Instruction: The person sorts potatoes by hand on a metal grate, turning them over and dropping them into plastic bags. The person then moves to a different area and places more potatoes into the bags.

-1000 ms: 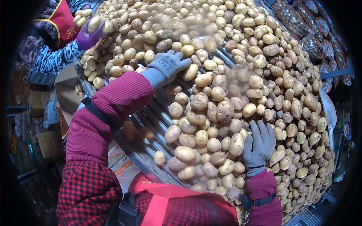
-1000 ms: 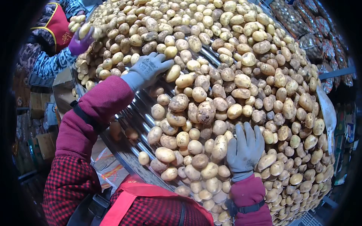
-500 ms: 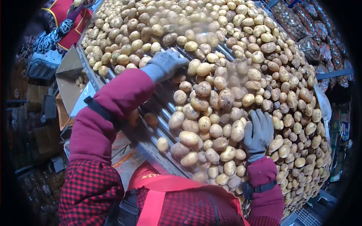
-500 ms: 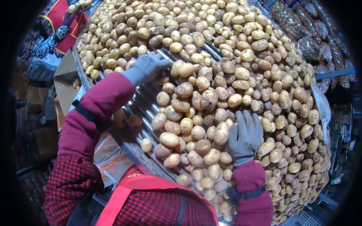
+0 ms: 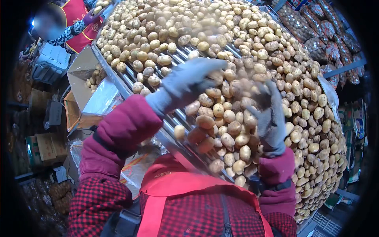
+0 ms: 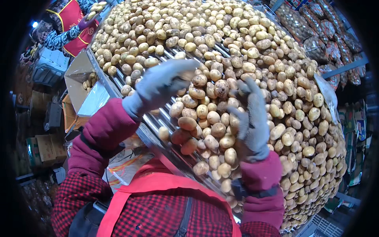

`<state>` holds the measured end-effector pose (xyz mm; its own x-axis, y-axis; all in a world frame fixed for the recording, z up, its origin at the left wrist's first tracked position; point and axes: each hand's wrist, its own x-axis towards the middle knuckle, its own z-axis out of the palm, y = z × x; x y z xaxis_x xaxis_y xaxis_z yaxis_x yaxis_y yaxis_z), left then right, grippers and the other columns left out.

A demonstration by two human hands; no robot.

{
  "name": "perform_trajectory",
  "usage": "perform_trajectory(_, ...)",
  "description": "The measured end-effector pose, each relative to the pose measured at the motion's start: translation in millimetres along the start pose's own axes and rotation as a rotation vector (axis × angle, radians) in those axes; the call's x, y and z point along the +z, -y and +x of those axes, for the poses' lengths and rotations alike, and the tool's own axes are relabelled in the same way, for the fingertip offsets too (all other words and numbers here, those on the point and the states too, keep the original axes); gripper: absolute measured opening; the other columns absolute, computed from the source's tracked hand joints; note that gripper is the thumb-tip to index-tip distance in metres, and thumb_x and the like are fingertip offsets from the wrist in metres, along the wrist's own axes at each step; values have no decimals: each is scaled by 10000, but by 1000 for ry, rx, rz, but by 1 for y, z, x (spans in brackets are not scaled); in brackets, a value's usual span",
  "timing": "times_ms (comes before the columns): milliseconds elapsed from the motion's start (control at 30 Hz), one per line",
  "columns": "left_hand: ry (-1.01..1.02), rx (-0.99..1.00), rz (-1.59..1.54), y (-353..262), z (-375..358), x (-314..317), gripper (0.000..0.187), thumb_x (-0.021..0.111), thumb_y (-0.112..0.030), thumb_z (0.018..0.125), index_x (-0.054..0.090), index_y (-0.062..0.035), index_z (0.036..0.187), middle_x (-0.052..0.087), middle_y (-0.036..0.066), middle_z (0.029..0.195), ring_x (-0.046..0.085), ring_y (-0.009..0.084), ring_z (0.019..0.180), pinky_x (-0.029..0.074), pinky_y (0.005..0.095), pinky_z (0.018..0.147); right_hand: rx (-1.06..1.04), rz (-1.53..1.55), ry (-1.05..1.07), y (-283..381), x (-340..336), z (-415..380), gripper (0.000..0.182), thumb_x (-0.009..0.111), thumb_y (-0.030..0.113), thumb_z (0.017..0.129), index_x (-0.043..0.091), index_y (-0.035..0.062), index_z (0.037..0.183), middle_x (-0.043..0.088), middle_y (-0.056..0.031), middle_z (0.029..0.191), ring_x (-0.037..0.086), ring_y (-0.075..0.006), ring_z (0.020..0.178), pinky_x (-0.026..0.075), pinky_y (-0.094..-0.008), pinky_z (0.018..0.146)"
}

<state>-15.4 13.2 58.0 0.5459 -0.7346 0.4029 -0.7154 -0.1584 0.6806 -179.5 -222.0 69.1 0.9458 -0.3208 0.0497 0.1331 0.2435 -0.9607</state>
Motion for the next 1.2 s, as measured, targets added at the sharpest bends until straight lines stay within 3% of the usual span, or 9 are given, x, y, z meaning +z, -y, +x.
perform_trajectory(67, 81, 130, -165, -33, 17, 20, 530, 700, -217, 986, 575, -61, 1476, 667, 188, 1348, 638, 353, 1252, 515, 440, 1051, 276, 710, 195, -28, -7, -4, 587, 472, 376, 1142, 343, 98, 1643, 423, -167, 1622, 569, -314, 1373, 568, -482, 1044)
perform_trajectory(133, 55, 250, -107, -39, 29, 26, 630, 706, -353, 977, 547, -53, 1508, 595, 241, 1443, 566, 396, 1351, 454, 475, 1138, 240, 121, 45, -26, 16, -17, 639, 401, 483, 1138, 320, 110, 1650, 465, -176, 1591, 594, -309, 1336, 620, -453, 950)
perform_trajectory(200, -37, 122, 57, -14, 31, 34, 717, 708, -446, 959, 528, -54, 1532, 552, 262, 1494, 512, 419, 1408, 387, 497, 1200, 146, 393, -120, -58, -5, -30, 657, 406, 563, 1113, 403, 133, 1610, 544, -173, 1532, 634, -300, 1275, 632, -439, 912)
perform_trajectory(333, -136, -125, 8, 37, 17, 47, 461, 634, -296, 1032, 631, -27, 1407, 660, 215, 1365, 621, 338, 1290, 468, 426, 1117, 388, 996, 49, -52, -36, -51, 584, 536, 418, 1110, 369, 210, 1629, 438, -113, 1643, 586, -318, 1342, 607, -367, 891)
perform_trajectory(467, -305, -294, 52, 35, -4, 44, 326, 654, -256, 1014, 713, -60, 1269, 753, 192, 1098, 741, 332, 996, 580, 421, 881, 264, 707, -94, -59, -41, -67, 599, 417, 528, 1122, 437, 169, 1600, 533, -119, 1577, 552, -329, 1404, 608, -391, 850)
perform_trajectory(633, -26, -273, 240, 22, -47, 55, 399, 744, -384, 964, 693, -80, 1217, 729, 159, 995, 730, 344, 889, 576, 449, 780, 408, 821, -161, -60, -51, -63, 585, 407, 500, 1131, 423, 153, 1601, 519, -125, 1589, 527, -332, 1437, 612, -392, 858)
perform_trajectory(833, 387, -459, 511, 37, -23, 76, 603, 720, -595, 902, 619, -54, 1149, 695, 201, 1080, 683, 414, 1053, 534, 518, 885, 450, 736, -200, -61, -49, -62, 596, 485, 584, 1077, 524, 217, 1545, 624, -114, 1469, 689, -326, 1166, 598, -392, 784)
perform_trajectory(1133, 237, -460, 265, 25, -55, 78, 555, 813, -521, 813, 676, -94, 1140, 687, 151, 1040, 675, 369, 1015, 542, 481, 887, 476, 645, -237, -58, -44, -61, 624, 431, 618, 1075, 525, 218, 1545, 633, -95, 1458, 682, -317, 1175, 591, -407, 824)
perform_trajectory(1200, -8, -342, 76, 21, -71, 78, 569, 865, -423, 779, 680, -89, 1202, 675, 148, 1070, 657, 363, 1037, 541, 460, 916, 496, 604, -260, -54, -38, -59, 631, 431, 614, 1075, 520, 208, 1550, 629, -97, 1464, 679, -316, 1179, 591, -405, 820)
